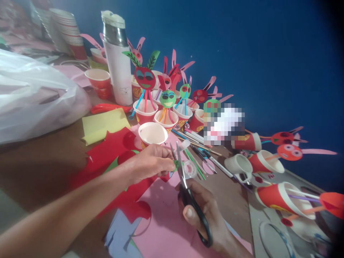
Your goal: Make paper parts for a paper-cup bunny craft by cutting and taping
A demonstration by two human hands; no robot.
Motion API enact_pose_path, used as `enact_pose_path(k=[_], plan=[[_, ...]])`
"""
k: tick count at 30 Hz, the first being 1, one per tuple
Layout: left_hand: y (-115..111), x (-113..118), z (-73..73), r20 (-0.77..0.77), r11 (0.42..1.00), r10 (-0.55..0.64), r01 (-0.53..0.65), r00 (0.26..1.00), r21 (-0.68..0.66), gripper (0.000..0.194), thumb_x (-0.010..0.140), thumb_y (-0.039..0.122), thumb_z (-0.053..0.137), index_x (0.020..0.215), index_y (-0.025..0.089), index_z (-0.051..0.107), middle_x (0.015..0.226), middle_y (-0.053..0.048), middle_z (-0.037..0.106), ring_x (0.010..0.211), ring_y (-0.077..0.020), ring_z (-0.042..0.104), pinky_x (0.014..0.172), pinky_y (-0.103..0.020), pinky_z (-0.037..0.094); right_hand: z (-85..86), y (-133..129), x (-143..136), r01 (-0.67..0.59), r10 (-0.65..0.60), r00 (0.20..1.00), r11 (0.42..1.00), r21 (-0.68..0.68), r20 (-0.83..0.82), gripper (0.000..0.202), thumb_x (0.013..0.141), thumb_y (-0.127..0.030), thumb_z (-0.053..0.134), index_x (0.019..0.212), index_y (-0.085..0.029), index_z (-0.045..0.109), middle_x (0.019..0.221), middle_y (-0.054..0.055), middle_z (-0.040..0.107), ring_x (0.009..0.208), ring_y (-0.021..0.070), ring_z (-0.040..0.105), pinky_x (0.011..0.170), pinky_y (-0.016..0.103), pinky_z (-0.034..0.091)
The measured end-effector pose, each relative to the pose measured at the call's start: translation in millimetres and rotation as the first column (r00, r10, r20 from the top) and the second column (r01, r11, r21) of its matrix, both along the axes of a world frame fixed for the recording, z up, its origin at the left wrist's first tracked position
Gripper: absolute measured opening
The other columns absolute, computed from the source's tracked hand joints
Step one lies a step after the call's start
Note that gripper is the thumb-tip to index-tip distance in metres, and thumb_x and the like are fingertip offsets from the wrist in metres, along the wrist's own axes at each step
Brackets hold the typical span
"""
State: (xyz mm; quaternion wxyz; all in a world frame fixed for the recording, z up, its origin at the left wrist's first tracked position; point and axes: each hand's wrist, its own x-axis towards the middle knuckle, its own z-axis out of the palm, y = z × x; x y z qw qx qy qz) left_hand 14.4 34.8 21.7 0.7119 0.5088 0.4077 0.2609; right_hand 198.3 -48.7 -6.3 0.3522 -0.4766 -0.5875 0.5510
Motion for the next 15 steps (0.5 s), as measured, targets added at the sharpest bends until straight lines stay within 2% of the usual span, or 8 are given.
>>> enact_pose_path(k=[5,10,15], plan=[[1.3,0.0,0.0,-0.004,1.000,0.001,-0.001,1.000,-0.004,0.008,0.059,0.019,0.054,0.054,0.014,0.055,0.045,0.003,0.050,0.043,-0.0071,0.041,0.044,-0.021,0.029,-1.0,1.4,2.1,-0.038,0.033,0.998,0.993,-0.112,-0.048,0.039,0.067,-0.050,0.068,0.089,-0.021,0.053,0.060,-0.004,0.047,0.052,0.0118,0.038,0.049,0.024,0.030],[1.5,0.8,2.5,0.002,1.000,0.015,-0.015,1.000,-0.016,0.007,0.058,0.019,0.055,0.053,0.014,0.055,0.044,0.004,0.050,0.042,-0.0066,0.042,0.043,-0.020,0.030,-0.5,0.2,1.1,-0.027,0.023,0.999,0.994,-0.109,-0.043,0.037,0.067,-0.048,0.069,0.086,-0.021,0.053,0.062,-0.004,0.049,0.053,0.0120,0.039,0.050,0.024,0.031],[1.5,1.9,-1.3,0.055,0.999,0.029,-0.028,0.998,-0.033,0.013,0.063,0.022,0.057,0.054,0.014,0.055,0.045,0.003,0.051,0.043,-0.0072,0.046,0.045,-0.020,0.034,-0.7,0.7,0.0,0.013,-0.016,0.999,0.996,-0.087,-0.038,0.039,0.067,-0.051,0.068,0.085,-0.021,0.051,0.062,-0.003,0.049,0.052,0.0118,0.040,0.049,0.024,0.030]])
